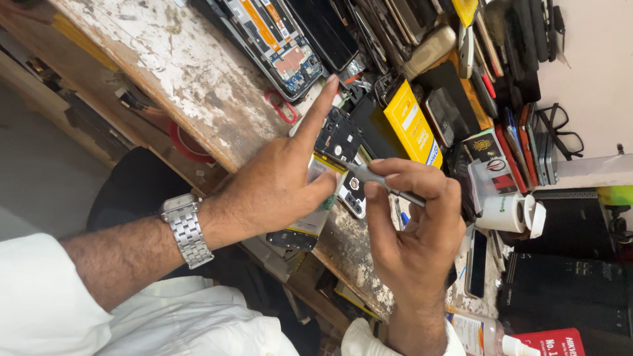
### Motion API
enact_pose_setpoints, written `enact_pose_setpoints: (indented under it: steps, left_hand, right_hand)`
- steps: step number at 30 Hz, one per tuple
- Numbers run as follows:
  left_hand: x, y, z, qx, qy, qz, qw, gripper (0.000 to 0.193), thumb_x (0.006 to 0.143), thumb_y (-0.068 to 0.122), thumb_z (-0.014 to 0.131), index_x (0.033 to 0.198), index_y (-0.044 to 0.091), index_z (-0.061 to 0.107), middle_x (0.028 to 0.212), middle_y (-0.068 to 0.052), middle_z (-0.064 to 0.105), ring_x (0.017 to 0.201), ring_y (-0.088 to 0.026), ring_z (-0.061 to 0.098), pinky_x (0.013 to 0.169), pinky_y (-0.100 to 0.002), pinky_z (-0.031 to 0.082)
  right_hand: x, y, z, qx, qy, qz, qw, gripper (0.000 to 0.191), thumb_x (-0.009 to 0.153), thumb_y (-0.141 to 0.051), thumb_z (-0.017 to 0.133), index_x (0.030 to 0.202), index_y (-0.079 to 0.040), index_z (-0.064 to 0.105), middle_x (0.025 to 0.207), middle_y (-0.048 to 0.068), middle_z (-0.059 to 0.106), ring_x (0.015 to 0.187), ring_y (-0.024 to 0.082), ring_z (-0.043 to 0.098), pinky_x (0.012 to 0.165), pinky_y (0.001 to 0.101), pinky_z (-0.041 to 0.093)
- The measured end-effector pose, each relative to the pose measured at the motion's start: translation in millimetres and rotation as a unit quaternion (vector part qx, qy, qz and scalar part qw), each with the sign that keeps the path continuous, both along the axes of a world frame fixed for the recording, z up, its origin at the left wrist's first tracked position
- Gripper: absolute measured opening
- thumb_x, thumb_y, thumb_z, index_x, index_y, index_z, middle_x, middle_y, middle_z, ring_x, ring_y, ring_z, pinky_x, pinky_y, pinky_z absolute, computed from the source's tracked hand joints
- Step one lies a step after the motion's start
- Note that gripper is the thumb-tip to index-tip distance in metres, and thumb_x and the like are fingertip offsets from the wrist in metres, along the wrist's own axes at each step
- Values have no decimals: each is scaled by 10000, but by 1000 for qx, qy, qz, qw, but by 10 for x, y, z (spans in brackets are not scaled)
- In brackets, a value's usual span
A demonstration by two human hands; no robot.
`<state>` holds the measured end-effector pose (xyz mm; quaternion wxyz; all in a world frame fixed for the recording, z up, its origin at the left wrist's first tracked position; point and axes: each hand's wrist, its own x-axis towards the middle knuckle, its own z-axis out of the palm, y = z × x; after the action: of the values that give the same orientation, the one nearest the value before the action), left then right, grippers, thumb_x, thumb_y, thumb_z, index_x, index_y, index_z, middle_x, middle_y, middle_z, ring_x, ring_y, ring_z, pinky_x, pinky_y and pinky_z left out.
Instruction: The person assembles a smartphone by placing the back cover onto the chassis and securing it with a screwdriver. They then attach a screen protector to the front display.
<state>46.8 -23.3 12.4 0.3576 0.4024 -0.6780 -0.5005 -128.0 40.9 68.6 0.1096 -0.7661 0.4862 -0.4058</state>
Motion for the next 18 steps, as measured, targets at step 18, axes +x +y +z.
enact_pose_setpoints:
  steps: [18]
  left_hand:
    - [69,7,-35,-37,13,-9,999,1056,880,174,668,1608,95,-92,538,-99,650,484,-298,683,535,-459,576]
  right_hand:
    - [200,-140,283,-32,183,35,982,273,1018,44,683,1229,47,510,1136,173,679,1002,259,736,851,322,588]
